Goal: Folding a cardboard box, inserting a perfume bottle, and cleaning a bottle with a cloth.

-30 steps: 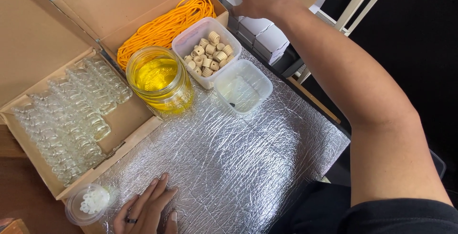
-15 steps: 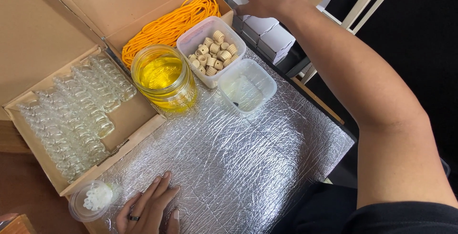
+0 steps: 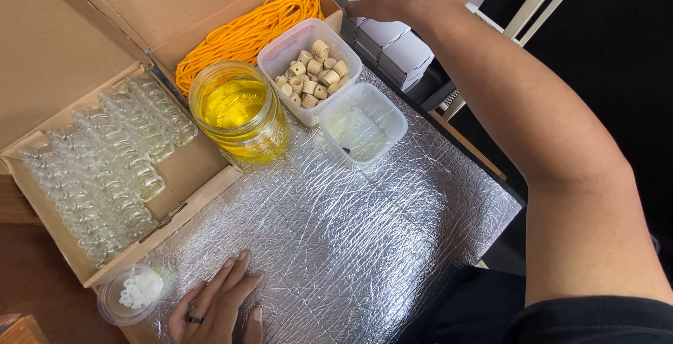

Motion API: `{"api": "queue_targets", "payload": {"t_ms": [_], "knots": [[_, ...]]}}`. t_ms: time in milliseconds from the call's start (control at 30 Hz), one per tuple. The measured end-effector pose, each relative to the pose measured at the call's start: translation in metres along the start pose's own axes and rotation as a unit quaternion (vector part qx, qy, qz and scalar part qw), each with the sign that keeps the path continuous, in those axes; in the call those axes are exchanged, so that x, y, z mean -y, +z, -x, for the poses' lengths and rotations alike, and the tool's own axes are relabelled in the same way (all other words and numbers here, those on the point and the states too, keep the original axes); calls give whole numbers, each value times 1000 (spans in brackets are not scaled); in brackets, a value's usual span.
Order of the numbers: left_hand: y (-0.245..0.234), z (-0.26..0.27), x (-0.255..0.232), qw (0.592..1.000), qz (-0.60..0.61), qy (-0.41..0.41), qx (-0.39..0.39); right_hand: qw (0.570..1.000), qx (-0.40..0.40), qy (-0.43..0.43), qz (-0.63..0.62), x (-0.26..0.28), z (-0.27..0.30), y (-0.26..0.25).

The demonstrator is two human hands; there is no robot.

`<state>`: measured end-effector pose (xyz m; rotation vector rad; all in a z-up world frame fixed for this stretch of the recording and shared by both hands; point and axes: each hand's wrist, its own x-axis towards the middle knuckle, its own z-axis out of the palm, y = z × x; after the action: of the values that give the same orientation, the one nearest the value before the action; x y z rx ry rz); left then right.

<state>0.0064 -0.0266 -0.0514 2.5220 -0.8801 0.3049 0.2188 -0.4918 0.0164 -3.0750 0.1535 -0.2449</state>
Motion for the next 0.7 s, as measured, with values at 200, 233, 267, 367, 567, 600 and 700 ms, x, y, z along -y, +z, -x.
{"api": "queue_targets", "payload": {"t_ms": [200, 233, 267, 367, 567, 600, 700], "knots": [[1, -1, 4, 1000, -13, 23, -7, 1000, 10, 10, -6, -1, -1, 2], [2, 0, 4, 1000, -10, 25, -7, 1000, 10, 13, -5, 0, -2, 2], [2, 0, 5, 1000, -6, 26, -6, 1000, 9, 16, -4, 1, -3, 2], [-1, -2, 1, 1000, -4, 19, -5, 1000, 10, 16, 6, 1, -2, 2], [-2, -4, -3, 1000, -8, 20, -21, 999, 23, 35, 10, 1, -4, 5], [-2, -4, -3, 1000, -8, 20, -21, 999, 23, 35, 9, 0, -5, 6], [-1, -3, -1, 1000, -6, 17, -17, 999, 26, 38, -4, -3, -7, 9]]}}
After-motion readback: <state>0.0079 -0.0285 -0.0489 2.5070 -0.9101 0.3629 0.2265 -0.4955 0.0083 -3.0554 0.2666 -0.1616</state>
